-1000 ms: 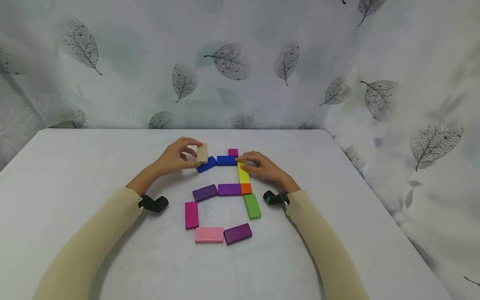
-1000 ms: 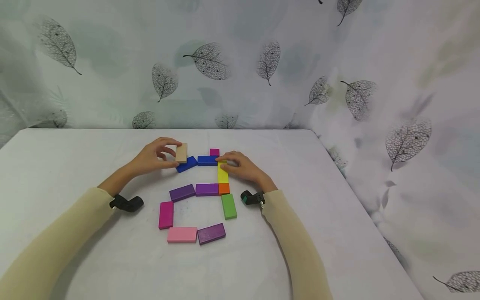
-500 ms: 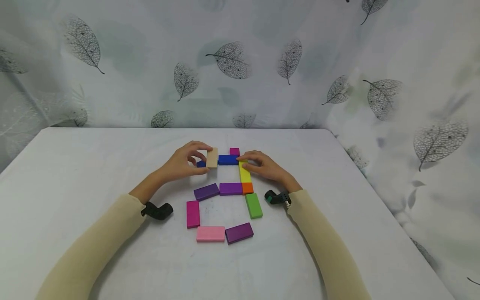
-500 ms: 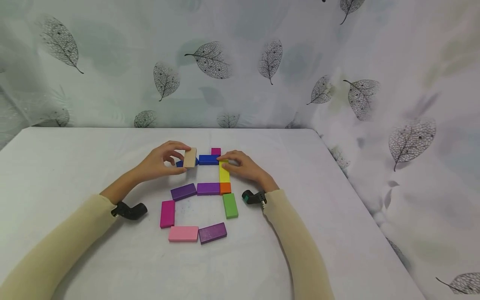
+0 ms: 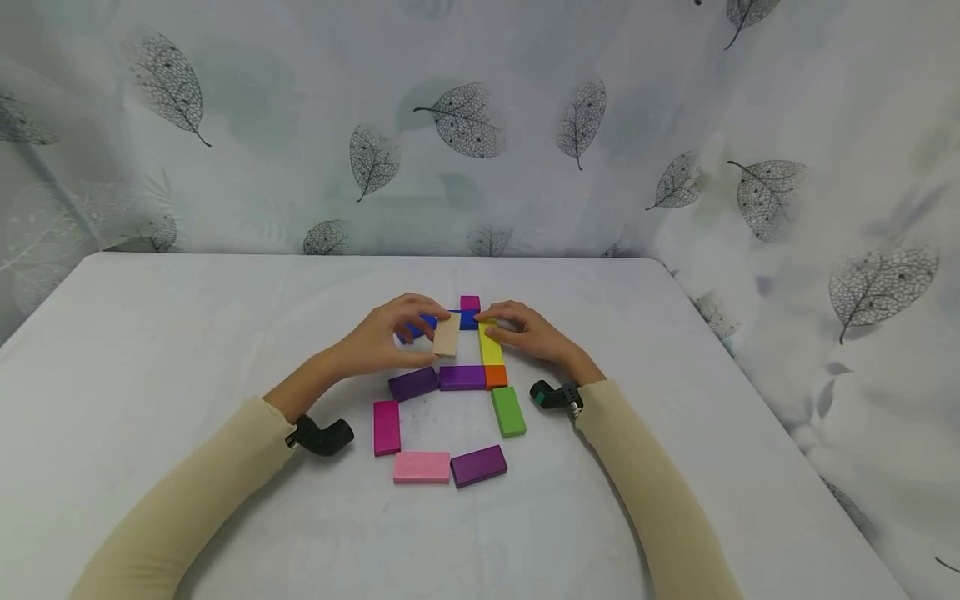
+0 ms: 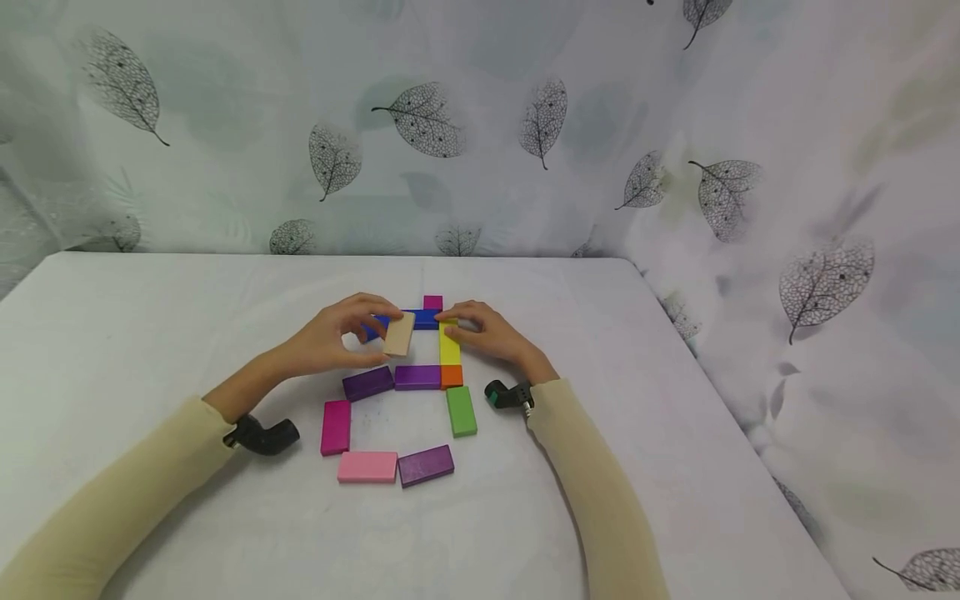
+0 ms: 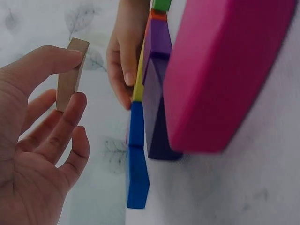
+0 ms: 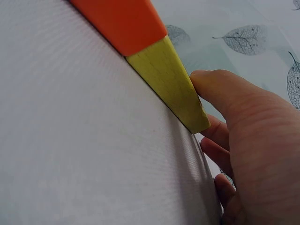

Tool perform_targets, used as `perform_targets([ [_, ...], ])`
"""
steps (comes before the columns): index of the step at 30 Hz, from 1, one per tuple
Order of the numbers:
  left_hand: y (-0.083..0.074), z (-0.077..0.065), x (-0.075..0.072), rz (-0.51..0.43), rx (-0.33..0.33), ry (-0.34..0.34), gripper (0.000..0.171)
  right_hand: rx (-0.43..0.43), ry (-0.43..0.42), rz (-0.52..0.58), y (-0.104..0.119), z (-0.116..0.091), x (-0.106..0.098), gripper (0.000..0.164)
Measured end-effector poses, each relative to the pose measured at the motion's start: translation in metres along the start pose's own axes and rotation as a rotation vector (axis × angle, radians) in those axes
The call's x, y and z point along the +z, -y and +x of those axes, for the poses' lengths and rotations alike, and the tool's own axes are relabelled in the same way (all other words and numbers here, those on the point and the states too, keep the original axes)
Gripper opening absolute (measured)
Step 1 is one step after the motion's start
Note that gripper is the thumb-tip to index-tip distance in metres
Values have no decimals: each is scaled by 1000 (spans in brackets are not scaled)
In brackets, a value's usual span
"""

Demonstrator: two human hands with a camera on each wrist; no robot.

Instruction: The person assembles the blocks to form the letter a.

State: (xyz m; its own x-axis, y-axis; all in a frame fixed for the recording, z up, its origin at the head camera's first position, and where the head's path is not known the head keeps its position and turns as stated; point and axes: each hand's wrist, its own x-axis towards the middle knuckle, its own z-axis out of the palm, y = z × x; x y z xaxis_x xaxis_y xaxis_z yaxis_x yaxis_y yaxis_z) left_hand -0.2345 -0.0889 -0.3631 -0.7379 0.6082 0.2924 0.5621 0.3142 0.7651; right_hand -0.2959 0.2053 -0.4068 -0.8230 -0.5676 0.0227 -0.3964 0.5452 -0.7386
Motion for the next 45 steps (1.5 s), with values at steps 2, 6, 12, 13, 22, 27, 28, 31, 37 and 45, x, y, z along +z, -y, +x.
perform_targets([
  [2,-5,0,3,-10,10,20,55,2,-2,-2,0,0,0,35],
  [6,-12,1,8,-28,36,52,55,-6,-6,-3,-1,0,1,35],
  [12,-23,0,15,-42,79,73,53,-8,-12,-4,-3,1,1,35],
  [13,-24,0,16,-44,85,75,54,-10,-12,-3,-3,1,1,35],
  [22,-38,-2,27,-49,117,101,58,-50,-9,17,-4,0,1,34],
  [27,-43,-4,33,-52,130,92,57,-59,-8,26,-4,0,1,35],
  [28,-44,-4,34,-52,136,87,57,-58,-7,25,-4,0,0,35],
  [31,-47,-6,37,-50,157,77,56,-54,-5,19,-3,0,0,35],
  [37,-51,-10,46,-34,180,96,56,-53,-5,-4,-3,-1,0,36],
  [45,-57,-14,58,-106,166,158,54,-69,-14,2,-5,0,-1,35],
])
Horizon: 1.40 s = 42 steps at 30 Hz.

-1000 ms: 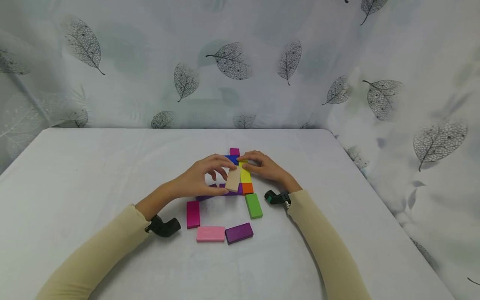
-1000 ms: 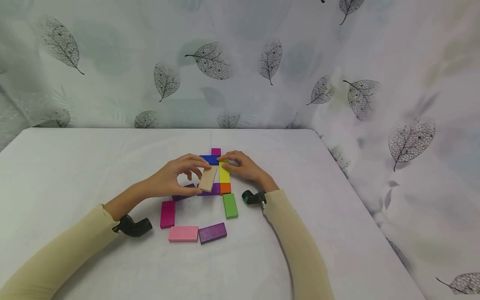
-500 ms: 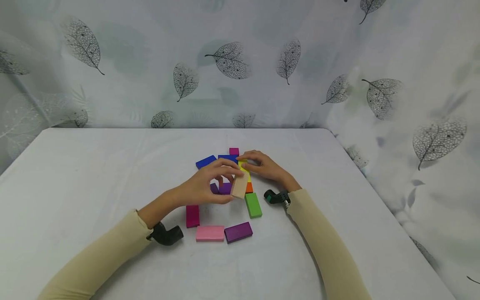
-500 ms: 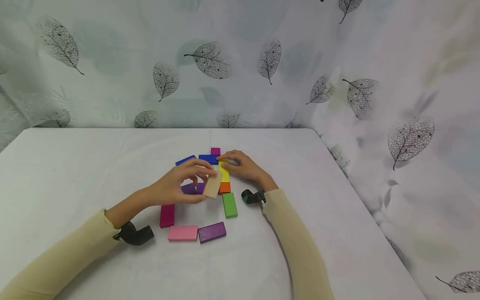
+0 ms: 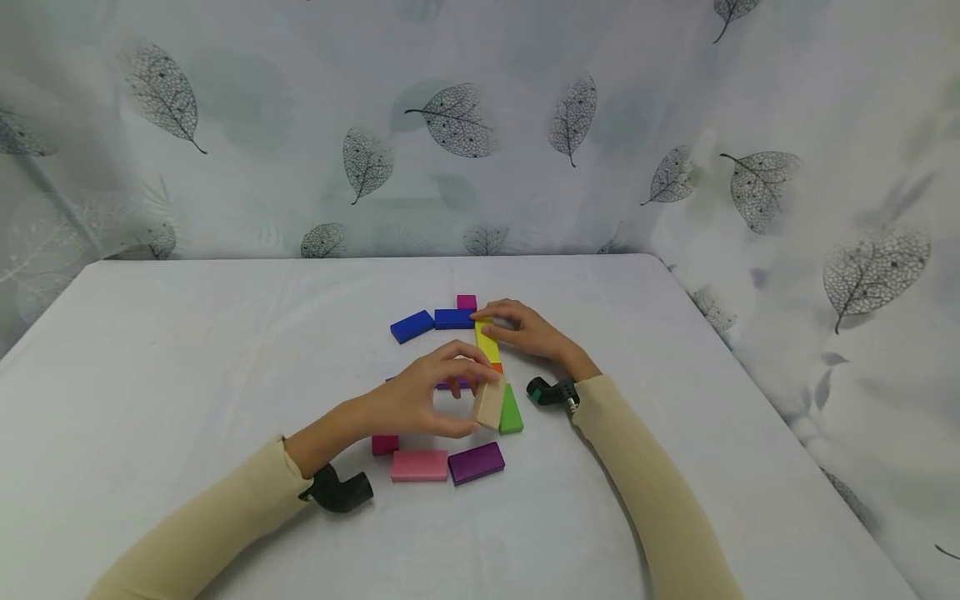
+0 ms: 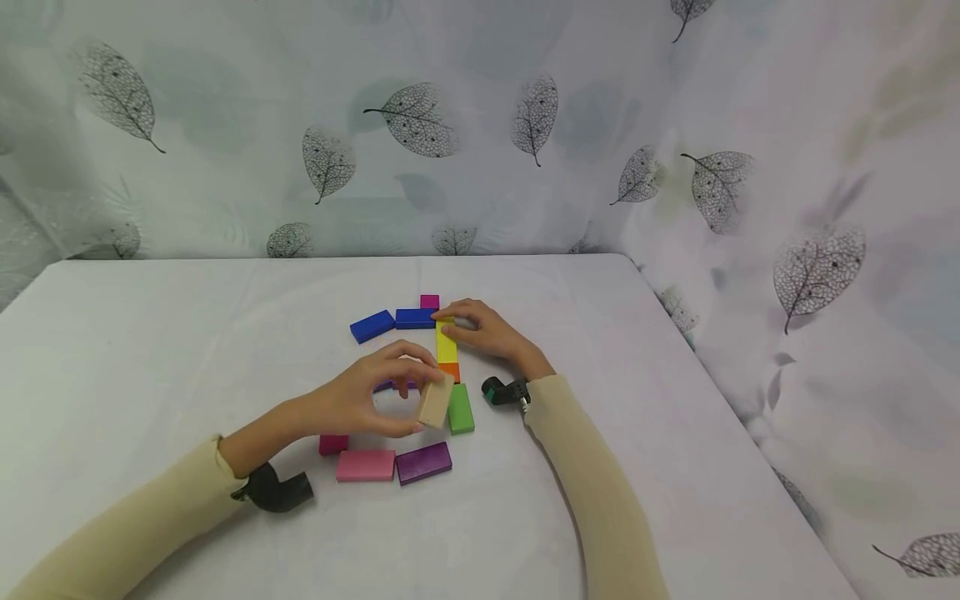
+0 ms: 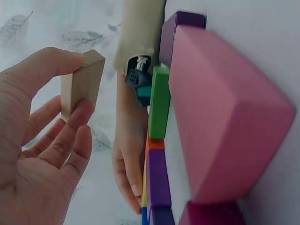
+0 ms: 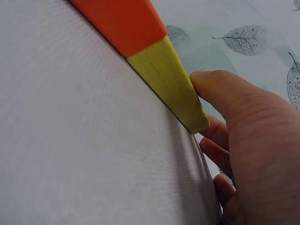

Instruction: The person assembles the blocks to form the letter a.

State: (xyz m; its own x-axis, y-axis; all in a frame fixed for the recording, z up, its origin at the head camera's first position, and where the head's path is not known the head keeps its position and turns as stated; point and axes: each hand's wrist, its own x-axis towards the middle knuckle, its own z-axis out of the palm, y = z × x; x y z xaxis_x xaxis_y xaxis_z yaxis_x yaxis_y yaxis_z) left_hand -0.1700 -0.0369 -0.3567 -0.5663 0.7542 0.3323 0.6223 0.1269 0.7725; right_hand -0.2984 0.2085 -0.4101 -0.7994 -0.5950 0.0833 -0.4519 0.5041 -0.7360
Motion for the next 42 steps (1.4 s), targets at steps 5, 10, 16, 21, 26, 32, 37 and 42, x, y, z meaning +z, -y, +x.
perform_targets([
  [5,-4,-1,8,10,11,38,52,22,7,7,0,0,1,35],
  [10,-4,-1,13,10,-4,79,48,17,6,0,1,0,0,35],
  [16,-2,0,17,43,-29,136,46,-13,-3,-2,2,0,-2,34],
  [21,-2,-1,18,83,-82,192,45,-13,4,-23,0,1,-2,35],
  [26,-3,-3,17,95,-137,239,44,3,14,-20,0,2,-1,35],
  [32,-1,-3,15,135,-151,293,47,23,16,-23,0,2,-1,35],
  [37,-1,-1,13,112,-131,313,43,21,11,-8,1,2,-2,35],
  [42,2,0,11,131,-93,333,44,6,19,12,0,1,-1,35],
])
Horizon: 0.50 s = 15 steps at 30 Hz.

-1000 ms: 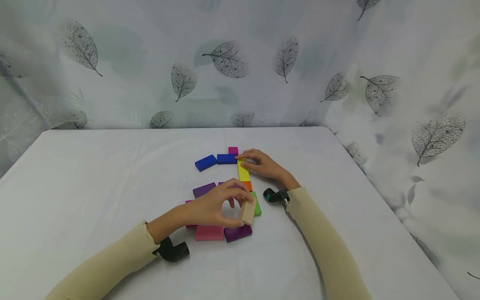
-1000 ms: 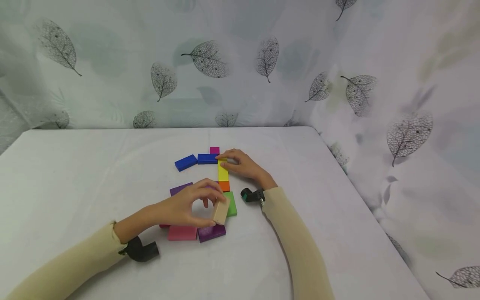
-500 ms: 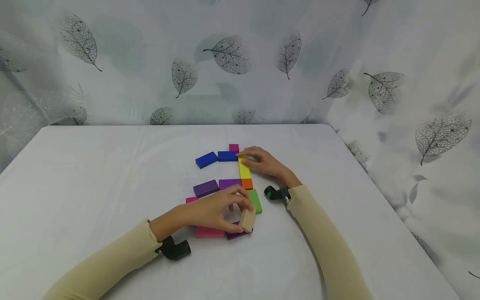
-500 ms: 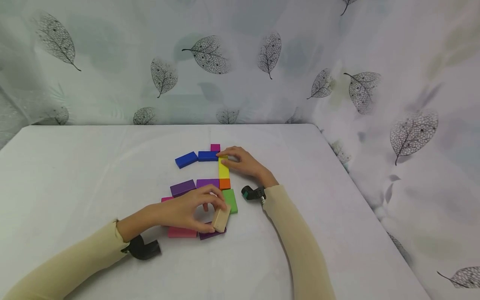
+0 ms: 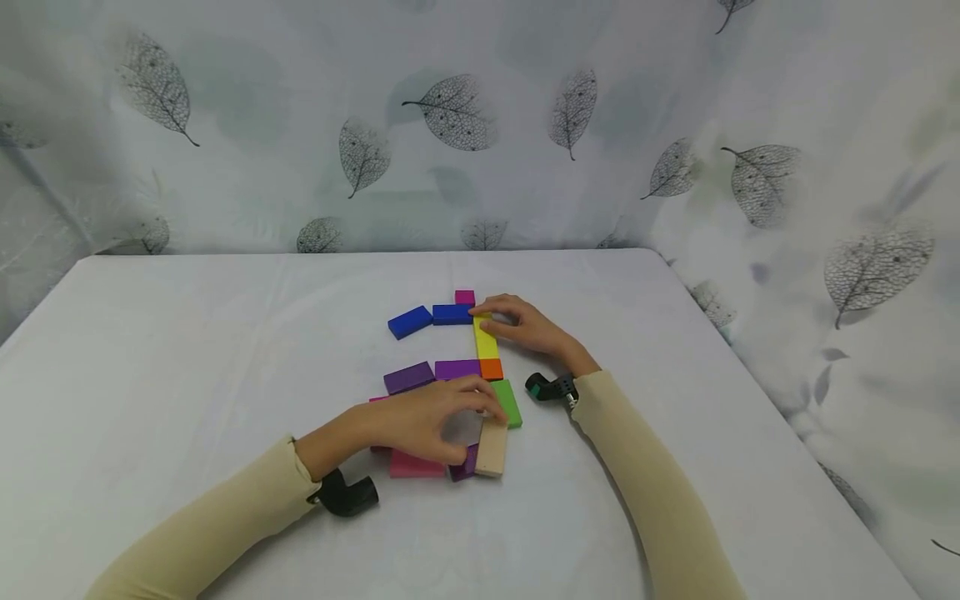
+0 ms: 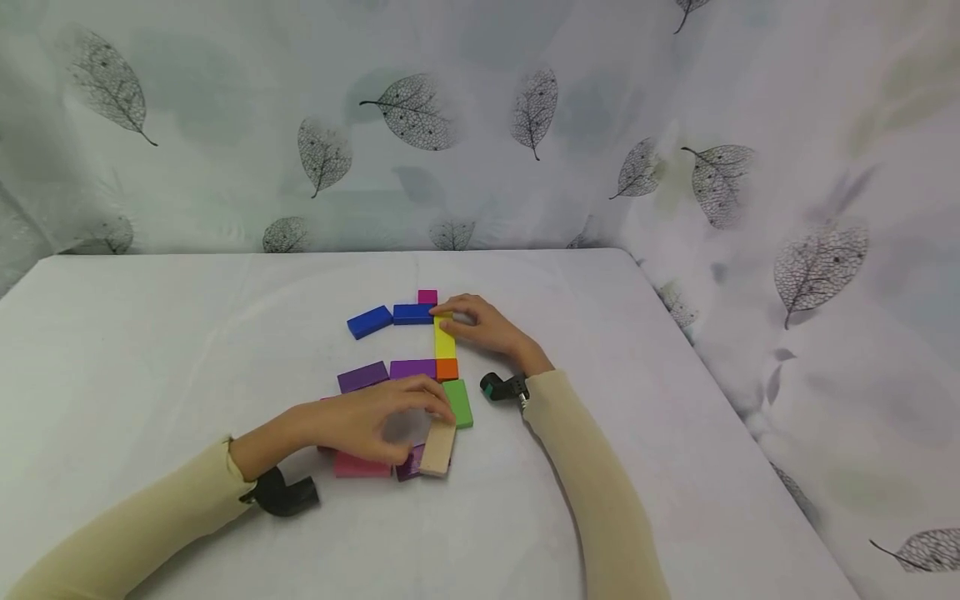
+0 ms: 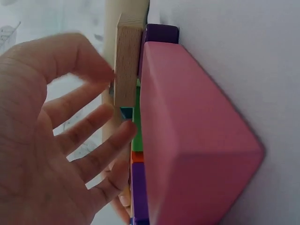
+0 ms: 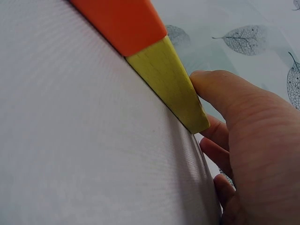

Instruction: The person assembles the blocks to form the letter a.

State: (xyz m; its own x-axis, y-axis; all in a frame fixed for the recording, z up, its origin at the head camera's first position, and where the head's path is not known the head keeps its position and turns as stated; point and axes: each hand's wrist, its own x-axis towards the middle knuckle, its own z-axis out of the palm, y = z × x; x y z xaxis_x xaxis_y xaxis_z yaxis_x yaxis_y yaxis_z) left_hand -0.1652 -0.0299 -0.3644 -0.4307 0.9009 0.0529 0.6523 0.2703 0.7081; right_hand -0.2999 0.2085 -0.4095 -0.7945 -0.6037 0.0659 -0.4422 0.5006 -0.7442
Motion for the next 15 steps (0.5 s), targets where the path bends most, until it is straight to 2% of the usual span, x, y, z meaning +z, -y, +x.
perform_targets([
  [3,3,2,1,43,24,16,52,-5,5,-3,-1,0,1,35],
  [6,4,5,2,82,37,33,52,-11,5,-16,-3,0,2,35],
  [12,2,9,4,168,11,32,46,-19,6,-22,-1,0,1,34],
  [15,1,10,4,176,0,23,44,-23,1,-23,0,0,0,34],
])
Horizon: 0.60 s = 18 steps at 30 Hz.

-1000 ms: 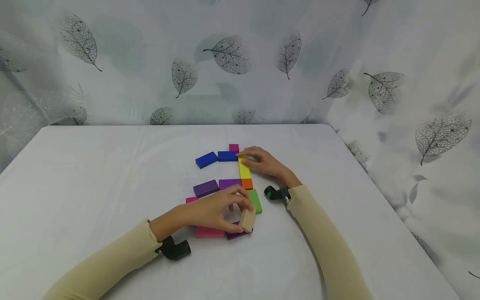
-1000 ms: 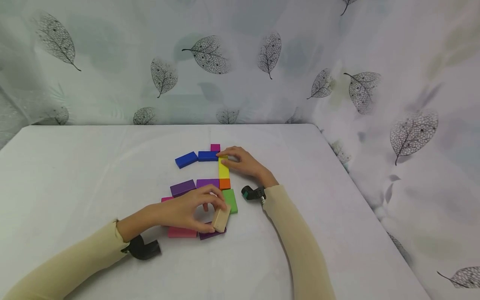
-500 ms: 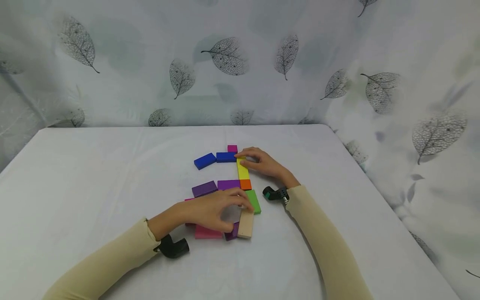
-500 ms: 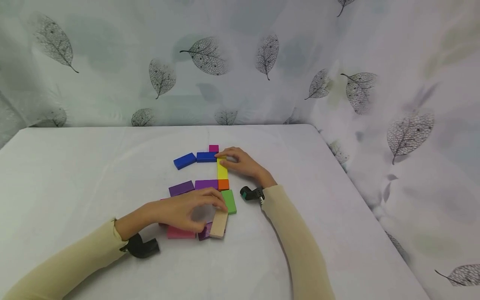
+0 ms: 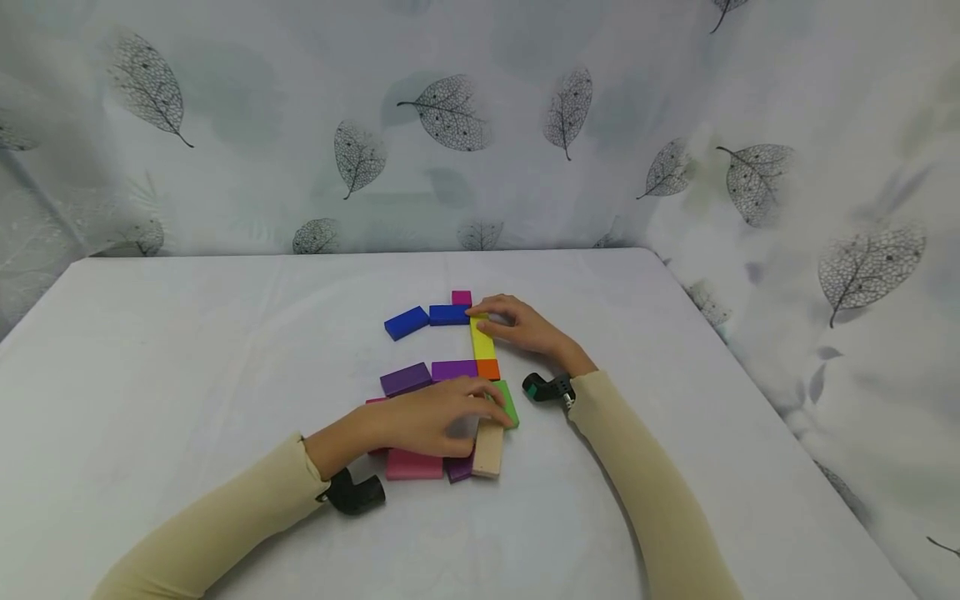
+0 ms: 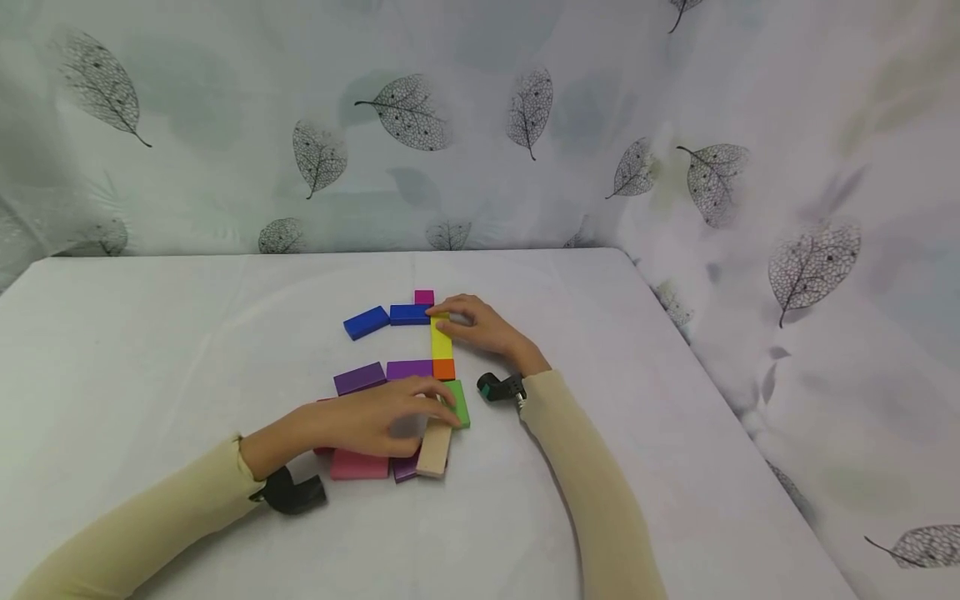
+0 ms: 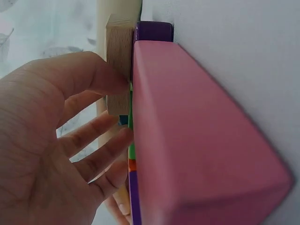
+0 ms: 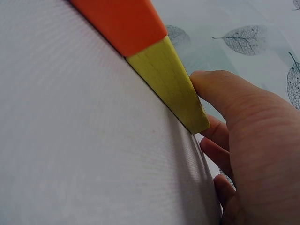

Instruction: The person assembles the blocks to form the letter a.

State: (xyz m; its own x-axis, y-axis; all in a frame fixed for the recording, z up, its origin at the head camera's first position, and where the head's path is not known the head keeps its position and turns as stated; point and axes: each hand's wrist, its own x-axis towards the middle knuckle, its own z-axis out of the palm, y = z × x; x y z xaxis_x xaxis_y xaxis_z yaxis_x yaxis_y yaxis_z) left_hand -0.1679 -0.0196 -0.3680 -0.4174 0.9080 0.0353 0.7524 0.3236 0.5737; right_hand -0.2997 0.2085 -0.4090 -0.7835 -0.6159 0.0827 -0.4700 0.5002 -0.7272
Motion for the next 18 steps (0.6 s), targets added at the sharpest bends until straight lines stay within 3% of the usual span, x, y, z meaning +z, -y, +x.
perform_targets([
  [10,-1,0,-2,-50,-23,24,35,34,3,17,6,-1,-1,36],
  [18,-4,3,-1,-54,-8,-11,30,28,-2,1,0,0,0,35],
])
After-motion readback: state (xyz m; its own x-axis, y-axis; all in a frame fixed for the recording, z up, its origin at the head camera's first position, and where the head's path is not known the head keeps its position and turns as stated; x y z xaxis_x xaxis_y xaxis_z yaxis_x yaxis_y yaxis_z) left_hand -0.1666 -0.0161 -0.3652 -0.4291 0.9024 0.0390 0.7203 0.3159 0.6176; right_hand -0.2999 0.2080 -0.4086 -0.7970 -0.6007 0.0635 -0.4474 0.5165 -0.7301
